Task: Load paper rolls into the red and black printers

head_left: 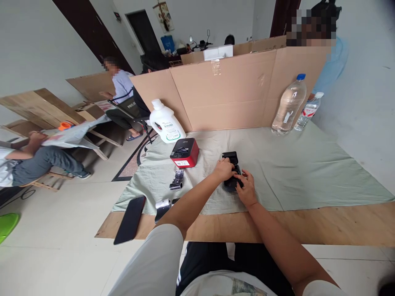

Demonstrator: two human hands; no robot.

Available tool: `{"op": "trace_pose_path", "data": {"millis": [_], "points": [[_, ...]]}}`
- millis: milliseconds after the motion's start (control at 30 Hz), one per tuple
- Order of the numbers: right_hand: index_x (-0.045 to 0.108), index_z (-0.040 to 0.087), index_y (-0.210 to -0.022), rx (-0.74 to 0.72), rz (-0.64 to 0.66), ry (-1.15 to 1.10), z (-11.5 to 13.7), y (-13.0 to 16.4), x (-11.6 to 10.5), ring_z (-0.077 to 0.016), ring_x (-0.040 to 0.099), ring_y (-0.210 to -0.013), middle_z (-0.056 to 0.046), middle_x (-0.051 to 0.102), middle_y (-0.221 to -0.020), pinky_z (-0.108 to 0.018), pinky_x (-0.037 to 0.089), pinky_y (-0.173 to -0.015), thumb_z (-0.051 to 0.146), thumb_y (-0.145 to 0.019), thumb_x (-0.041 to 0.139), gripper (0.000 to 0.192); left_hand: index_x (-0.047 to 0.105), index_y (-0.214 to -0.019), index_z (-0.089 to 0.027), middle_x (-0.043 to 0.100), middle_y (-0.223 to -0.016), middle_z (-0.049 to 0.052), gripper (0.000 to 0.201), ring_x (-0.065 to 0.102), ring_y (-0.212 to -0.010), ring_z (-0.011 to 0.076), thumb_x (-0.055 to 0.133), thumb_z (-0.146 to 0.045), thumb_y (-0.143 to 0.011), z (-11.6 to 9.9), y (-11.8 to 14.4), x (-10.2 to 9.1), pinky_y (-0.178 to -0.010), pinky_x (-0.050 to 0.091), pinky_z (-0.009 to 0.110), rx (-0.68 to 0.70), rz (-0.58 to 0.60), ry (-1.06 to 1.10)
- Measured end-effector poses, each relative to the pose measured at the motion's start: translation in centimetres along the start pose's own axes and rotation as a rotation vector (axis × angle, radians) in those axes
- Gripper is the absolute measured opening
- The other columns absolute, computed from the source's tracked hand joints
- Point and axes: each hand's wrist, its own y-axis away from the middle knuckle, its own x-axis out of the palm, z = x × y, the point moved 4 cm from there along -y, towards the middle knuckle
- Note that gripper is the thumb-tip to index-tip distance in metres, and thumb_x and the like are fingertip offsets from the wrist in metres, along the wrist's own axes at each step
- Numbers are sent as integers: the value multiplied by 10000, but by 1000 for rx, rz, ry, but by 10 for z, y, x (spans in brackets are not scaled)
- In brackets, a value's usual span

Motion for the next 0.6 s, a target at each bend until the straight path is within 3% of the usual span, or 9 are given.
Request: {"op": "trace_pose_path", "data": {"millis": [100,167,267,400,600], "points": [[677,230,-1034,19,-14,9,1,-1,-1,-230,497,-1078,-110,452,-1270,-475,464,-983,220,-857,460,280,734,-947,-219,637,-1026,86,243,539,-1063,266,537,-345,-883,7,0,-4,-953,414,419,-21,-85,171],[676,233,-1026,33,-16,8,1,-1,-1,-227,497,-1093,-106,461,-1262,-472,460,-992,202,-860,443,288,710,-987,-191,638,-1024,96,252,544,-1050,254,486,-264,-900,16,0,-10,-966,419,413,-59,-274,273],[668,230,-1021,34,-16,2,2,-1,-1,-229,491,-1131,-104,476,-1252,-476,451,-1004,183,-850,434,294,629,-1150,-161,586,-1178,134,314,500,-1155,270,470,-281,-908,29,3,-13,-1020,397,441,-83,-534,380],[661,225,-1009,3,-21,-5,7,-2,-4,-233,489,-1147,-104,499,-1225,-475,449,-1000,188,-848,437,279,536,-1270,-154,534,-1322,146,442,456,-1267,258,320,-400,-973,32,6,-4,-1083,358,462,73,-528,541],[669,226,-963,-75,-27,-12,19,-5,-10,-242,489,-1109,-103,526,-1198,-477,446,-970,195,-857,452,243,561,-1202,-156,597,-1212,135,538,517,-1183,213,201,-494,-989,25,35,0,-1056,393,409,159,-632,665]]}}
